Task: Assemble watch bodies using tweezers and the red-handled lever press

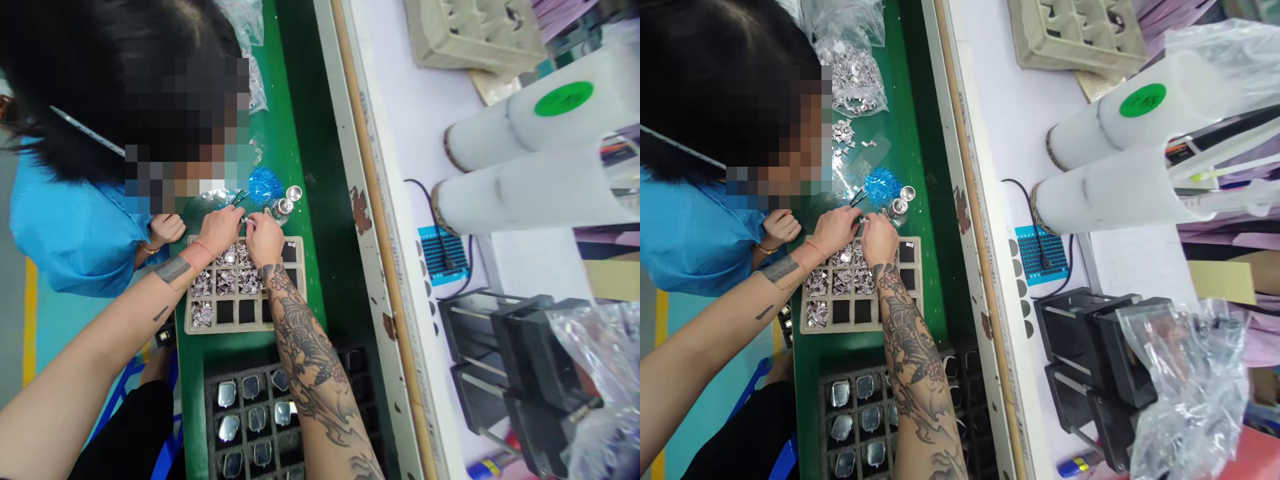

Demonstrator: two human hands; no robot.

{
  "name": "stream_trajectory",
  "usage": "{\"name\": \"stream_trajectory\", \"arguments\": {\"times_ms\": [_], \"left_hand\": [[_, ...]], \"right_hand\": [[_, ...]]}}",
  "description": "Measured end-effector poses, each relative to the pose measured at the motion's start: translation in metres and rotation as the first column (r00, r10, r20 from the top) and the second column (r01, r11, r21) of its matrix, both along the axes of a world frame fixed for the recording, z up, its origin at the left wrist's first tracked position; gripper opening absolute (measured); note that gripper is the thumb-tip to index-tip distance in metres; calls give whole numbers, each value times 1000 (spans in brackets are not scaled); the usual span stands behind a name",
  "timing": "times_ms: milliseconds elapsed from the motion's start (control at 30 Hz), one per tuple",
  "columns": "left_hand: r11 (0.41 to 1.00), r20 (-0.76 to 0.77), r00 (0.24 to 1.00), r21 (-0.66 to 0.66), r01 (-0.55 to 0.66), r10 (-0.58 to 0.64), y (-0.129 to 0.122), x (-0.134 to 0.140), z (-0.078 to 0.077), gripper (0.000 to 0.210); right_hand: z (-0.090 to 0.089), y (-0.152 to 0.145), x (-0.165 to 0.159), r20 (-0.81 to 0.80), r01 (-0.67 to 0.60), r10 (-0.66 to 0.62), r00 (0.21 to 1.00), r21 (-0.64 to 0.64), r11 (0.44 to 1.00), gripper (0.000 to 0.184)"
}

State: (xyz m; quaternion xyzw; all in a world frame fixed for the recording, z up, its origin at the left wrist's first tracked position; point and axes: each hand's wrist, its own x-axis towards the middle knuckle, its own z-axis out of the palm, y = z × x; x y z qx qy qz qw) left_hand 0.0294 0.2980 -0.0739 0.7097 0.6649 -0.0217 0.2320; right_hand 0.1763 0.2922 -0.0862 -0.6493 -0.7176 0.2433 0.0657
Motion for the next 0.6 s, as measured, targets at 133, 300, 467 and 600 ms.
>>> {"name": "stream_trajectory", "arguments": {"times_ms": [133, 300, 467, 600], "left_hand": [[994, 26, 994, 2, -108, 108, -4, 11, -3, 27], [960, 39, 960, 21, -278, 277, -18, 25, -8, 31], [919, 59, 920, 50, -391, 388, -39, 34, -11, 33], [900, 91, 901, 59, -431, 425, -46, 37, -14, 32]], "right_hand": [[3, 3, -5, 61, -24, 25, 998, -15, 1000, 31], [9, 14, -4, 85, -160, 163, 983, -36, 986, 29], [11, 22, -1, 95, -309, 312, 945, -45, 950, 30], [14, 26, -2, 112, -380, 384, 916, -59, 923, 31]]}}
